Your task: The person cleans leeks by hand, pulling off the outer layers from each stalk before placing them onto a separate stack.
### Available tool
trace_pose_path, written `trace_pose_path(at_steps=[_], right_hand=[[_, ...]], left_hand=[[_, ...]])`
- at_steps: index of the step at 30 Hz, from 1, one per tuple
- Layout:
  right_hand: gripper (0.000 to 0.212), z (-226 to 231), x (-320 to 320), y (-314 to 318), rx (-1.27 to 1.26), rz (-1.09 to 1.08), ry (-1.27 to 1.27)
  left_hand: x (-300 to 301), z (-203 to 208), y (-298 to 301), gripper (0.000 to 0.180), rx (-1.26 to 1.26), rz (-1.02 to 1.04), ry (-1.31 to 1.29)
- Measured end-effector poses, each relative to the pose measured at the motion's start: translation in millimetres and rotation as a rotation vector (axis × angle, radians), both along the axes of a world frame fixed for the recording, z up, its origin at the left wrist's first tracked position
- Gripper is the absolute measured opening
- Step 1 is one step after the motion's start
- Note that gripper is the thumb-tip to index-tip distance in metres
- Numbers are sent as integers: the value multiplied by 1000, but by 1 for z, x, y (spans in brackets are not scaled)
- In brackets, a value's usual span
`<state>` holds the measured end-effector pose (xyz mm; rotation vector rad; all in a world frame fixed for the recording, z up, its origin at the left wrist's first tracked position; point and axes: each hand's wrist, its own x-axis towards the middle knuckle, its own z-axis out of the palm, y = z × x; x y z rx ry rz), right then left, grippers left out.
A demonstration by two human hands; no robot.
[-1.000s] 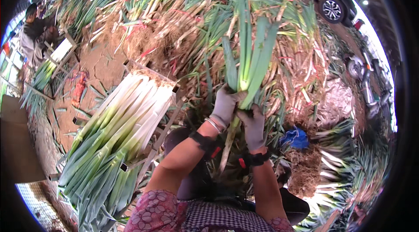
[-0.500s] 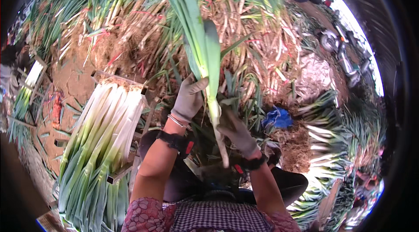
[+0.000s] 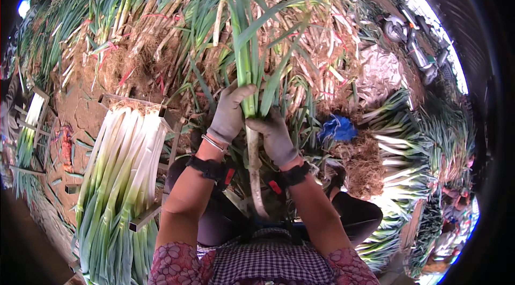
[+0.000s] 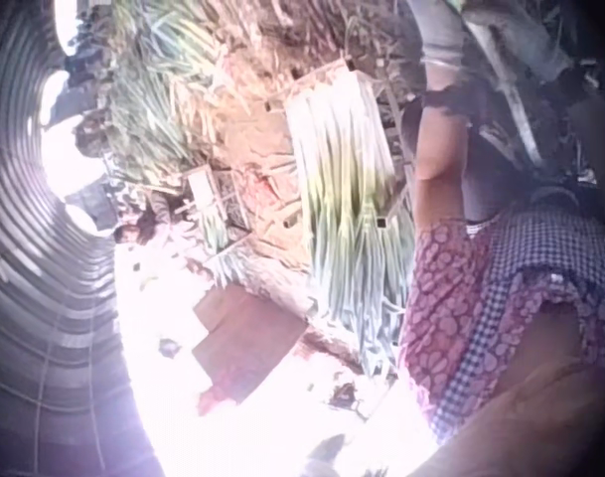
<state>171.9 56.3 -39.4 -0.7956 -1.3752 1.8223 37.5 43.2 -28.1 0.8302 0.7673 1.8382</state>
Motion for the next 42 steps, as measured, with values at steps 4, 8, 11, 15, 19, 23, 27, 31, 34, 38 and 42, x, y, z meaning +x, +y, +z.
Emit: trace_pose_path(at_steps=[4, 8, 11, 15, 19, 23, 27, 31, 34, 38, 42], right_hand=[[32, -13, 1, -12, -62, -37, 65], [20, -45, 36, -33, -313, -157, 6], [19, -56, 62, -24, -4, -124, -156], [19, 18, 16, -11, -15, -84, 15], [25, 6, 14, -9, 69, -149, -61], [21, -50, 72, -48, -26, -61, -512], [64, -90, 170, -53, -73, 443, -865], [65, -60, 136, -29, 921, 115, -1073], [62, -8, 62, -15, 842, -134, -645], [44, -18, 27, 5, 696, -290, -465], [31, -11, 25, -9, 829, -405, -416]], left_hand=[[2, -5, 3, 23, -285, -65, -87], [-13, 5, 0, 36, -173, -96, -113], [-14, 6, 5, 40, -153, -211, -141], [4, -13, 3, 44, -110, -229, -197], [5, -21, 10, 39, -174, -136, -82], [-16, -21, 16, 33, -166, 112, -73], [-23, -20, 16, 32, -134, 62, -170], [-8, -24, 12, 30, -151, 13, -153], [-4, -21, 9, 31, -153, -44, -228], [6, -13, 7, 37, -102, -95, -16], [2, -20, 6, 43, -116, -206, -264]])
